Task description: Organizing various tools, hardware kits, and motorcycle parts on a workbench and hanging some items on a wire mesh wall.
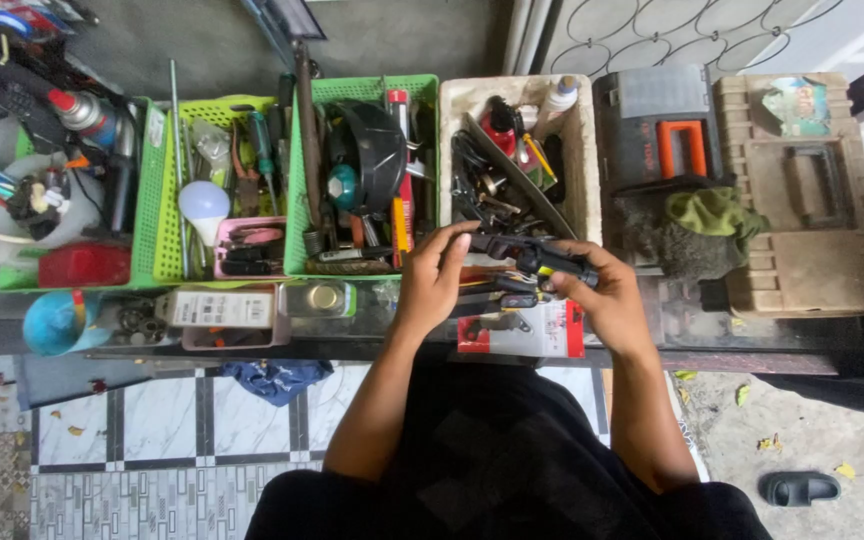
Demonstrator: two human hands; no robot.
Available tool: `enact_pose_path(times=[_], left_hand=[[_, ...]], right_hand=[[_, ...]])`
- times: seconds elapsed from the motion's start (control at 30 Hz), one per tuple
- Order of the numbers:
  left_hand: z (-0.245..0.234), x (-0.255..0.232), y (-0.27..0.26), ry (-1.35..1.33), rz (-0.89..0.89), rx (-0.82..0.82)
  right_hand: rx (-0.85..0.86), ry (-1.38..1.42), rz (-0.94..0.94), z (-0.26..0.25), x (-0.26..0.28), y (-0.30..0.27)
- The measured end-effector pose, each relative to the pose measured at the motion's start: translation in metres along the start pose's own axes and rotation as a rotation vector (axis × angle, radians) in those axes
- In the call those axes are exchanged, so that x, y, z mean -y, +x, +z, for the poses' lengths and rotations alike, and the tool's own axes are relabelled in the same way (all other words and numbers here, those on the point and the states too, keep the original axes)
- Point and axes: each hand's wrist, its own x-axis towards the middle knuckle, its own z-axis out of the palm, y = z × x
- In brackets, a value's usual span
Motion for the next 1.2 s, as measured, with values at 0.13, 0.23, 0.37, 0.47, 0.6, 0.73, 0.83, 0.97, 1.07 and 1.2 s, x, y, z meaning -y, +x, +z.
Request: enact_pose_path(times=[0.13,0.23,0.37,0.47,0.6,0.73,0.83,0.97,1.07,1.2], left_hand=[[-0.016,0.024,-0.007,0.1,-0.229,0.081],[-0.03,0.027,-0.004,0.216,-0.613,0.336],[-0.039,0.035,-0.004,0.11,-0.263,0.516],[-0.035,0.019,0.007,-0.094,-0.03,0.528],[-0.008,0.044,0.0,-0.452,-0.385,0.541],[-0.005,0.072,0.0,-0.522,-0.257,0.533],[-0.005,0.071,0.009,-0.797,-0.326,0.623],[-0.006,0.061,0.023,-0.971,-0.461,0.75],[-0.007,0.062,0.027,-0.971,-0.464,0.728],[-0.007,0.07,0.021,-0.948,-0.444,0.576]], right_hand=[[0.003,0.132,-0.093,0.013,0.004,0.01],[0.043,0.348,0.013,0.023,0.022,0.014],[0.1,0.24,0.039,0.031,0.027,0.026],[0.189,0.116,-0.032,0.036,0.031,0.035],[0.246,0.001,-0.017,0.04,0.043,0.041],[0.269,-0.007,0.087,0.032,0.061,0.049],[0.378,-0.1,-0.097,0.027,0.07,0.056],[0.343,-0.124,-0.142,0.024,0.072,0.066],[0.301,-0.005,-0.121,0.025,0.06,0.071],[0.346,0.336,-0.11,0.045,0.062,0.071]])
